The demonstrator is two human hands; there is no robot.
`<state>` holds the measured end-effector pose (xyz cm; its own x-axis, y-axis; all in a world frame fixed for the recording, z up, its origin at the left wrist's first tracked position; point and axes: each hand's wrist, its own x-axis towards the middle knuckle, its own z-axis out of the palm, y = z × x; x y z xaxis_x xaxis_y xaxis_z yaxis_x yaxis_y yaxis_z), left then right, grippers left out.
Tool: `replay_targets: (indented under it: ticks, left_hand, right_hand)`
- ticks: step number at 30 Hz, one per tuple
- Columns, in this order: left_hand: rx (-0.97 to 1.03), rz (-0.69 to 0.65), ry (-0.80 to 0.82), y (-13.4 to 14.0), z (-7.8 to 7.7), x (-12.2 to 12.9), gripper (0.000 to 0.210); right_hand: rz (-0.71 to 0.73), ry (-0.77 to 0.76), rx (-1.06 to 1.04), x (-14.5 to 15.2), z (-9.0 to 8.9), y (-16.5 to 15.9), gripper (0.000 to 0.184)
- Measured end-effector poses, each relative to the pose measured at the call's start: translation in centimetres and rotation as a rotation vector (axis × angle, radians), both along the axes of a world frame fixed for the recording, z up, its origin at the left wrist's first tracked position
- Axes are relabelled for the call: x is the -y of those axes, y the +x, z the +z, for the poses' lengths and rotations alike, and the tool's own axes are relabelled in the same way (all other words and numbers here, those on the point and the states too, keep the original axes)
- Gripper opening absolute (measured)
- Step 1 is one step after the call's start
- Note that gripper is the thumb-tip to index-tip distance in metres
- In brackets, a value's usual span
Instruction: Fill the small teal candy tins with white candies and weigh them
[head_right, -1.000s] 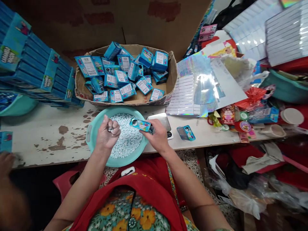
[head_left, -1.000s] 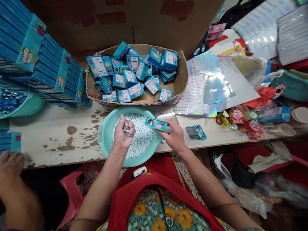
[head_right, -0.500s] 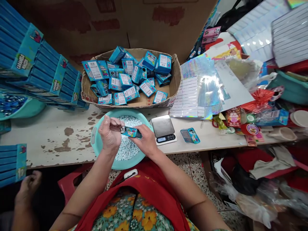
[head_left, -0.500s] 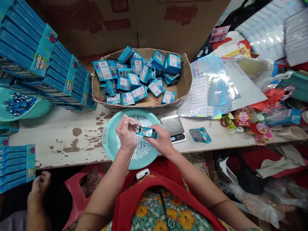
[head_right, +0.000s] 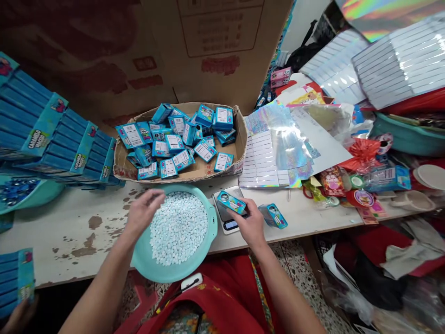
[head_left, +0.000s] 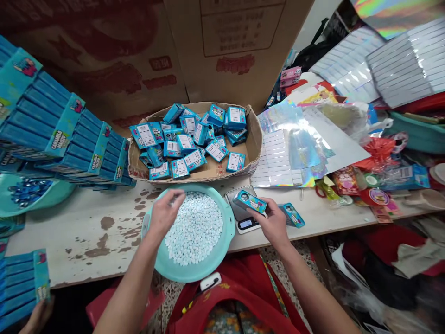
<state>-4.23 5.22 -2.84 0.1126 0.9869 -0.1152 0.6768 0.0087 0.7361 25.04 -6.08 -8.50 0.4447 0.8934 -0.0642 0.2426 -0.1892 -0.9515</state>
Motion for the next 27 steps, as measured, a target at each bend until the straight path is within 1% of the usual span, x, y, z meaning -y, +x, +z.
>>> replay_targets:
  ticks: [2, 3, 5, 6, 8, 9, 11, 12, 13, 14, 15, 16, 18, 19, 20, 21, 22, 23, 24, 25, 26, 27]
  left_hand:
    - [-0.164, -0.082, 0.162, 1.7, 0.3, -4.4, 0.029]
    - [-0.263, -0.15, 0.217, 2.8, 0.1, -7.0, 0.032]
    - [-0.503, -0.369, 0.24, 5.1, -1.3, -11.9, 0.043]
    - [-0.612, -0.487, 0.227, 6.2, -2.3, -13.9, 0.046]
    - [-0.767, -0.675, 0.181, 7.7, -4.3, -16.9, 0.046]
    - [-0.807, -0.729, 0.163, 8.2, -5.2, -17.8, 0.043]
    - [-0.819, -0.771, 0.168, 8.3, -6.4, -18.7, 0.033]
    - [-0.798, -0.767, 0.196, 8.0, -6.5, -18.8, 0.026]
    - [-0.772, -0.756, 0.232, 7.6, -6.4, -18.8, 0.018]
    - [-0.745, -0.74, 0.269, 7.1, -5.9, -18.6, 0.011]
    - [-0.724, -0.713, 0.303, 6.6, -5.1, -18.2, 0.007]
    - [-0.714, -0.678, 0.332, 6.0, -4.0, -17.6, 0.01]
    - [-0.667, -0.587, 0.401, 4.9, -1.0, -15.3, 0.014]
    - [-0.611, -0.544, 0.442, 4.5, 0.8, -13.6, 0.013]
    - [-0.51, -0.507, 0.49, 4.0, 2.5, -11.5, 0.011]
    - [-0.383, -0.498, 0.515, 3.5, 4.1, -9.1, 0.01]
    - [-0.263, -0.542, 0.507, 3.0, 5.2, -6.6, 0.01]
    - [-0.145, -0.586, 0.466, 2.4, 5.8, -4.2, 0.01]
    - [-0.051, -0.6, 0.393, 1.7, 5.8, -2.1, 0.009]
    - [0.025, -0.528, 0.355, 0.9, 5.0, -0.3, 0.011]
    - [0.081, -0.395, 0.336, 0.2, 3.6, 1.1, 0.015]
    - [0.105, -0.225, 0.32, -0.5, 1.5, 2.1, 0.021]
  right_hand:
    - [-0.053, -0.004, 0.034, -0.4, -2.5, 1.4, 0.041]
    - [-0.059, -0.004, 0.032, -0.6, -3.6, 1.8, 0.041]
    - [-0.043, -0.008, 0.018, -1.0, -5.3, 2.1, 0.041]
    - [-0.035, -0.005, 0.022, -1.1, -5.7, 2.1, 0.042]
    - [-0.046, 0.023, 0.067, -0.9, -5.6, 2.1, 0.053]
    - [-0.064, 0.045, 0.11, -0.6, -5.2, 2.0, 0.06]
    - [-0.11, 0.104, 0.223, 0.1, -3.7, 2.0, 0.068]
    - [-0.13, 0.137, 0.281, 0.4, -2.8, 1.9, 0.067]
    - [-0.142, 0.171, 0.334, 0.7, -1.7, 1.7, 0.062]
    - [-0.143, 0.209, 0.382, 0.8, -0.7, 1.4, 0.057]
    - [-0.136, 0.251, 0.421, 0.7, 0.4, 1.0, 0.053]
    - [-0.119, 0.294, 0.448, 0.4, 1.4, 0.3, 0.051]
    - [-0.054, 0.369, 0.45, -0.7, 3.4, -1.4, 0.05]
    - [-0.007, 0.401, 0.426, -1.5, 4.3, -2.5, 0.053]
    - [0.049, 0.419, 0.387, -2.4, 5.0, -3.7, 0.058]
    - [0.12, 0.42, 0.331, -3.2, 5.6, -4.9, 0.064]
    - [0.21, 0.4, 0.257, -3.9, 5.9, -6.1, 0.068]
    - [0.314, 0.353, 0.168, -4.4, 6.1, -7.2, 0.066]
    - [0.404, 0.286, 0.074, -4.6, 6.0, -8.1, 0.062]
    - [0.465, 0.211, -0.017, -4.6, 5.6, -8.9, 0.055]
    - [0.483, 0.143, -0.099, -4.3, 5.0, -9.6, 0.048]
    - [0.453, 0.094, -0.162, -3.8, 4.2, -10.1, 0.044]
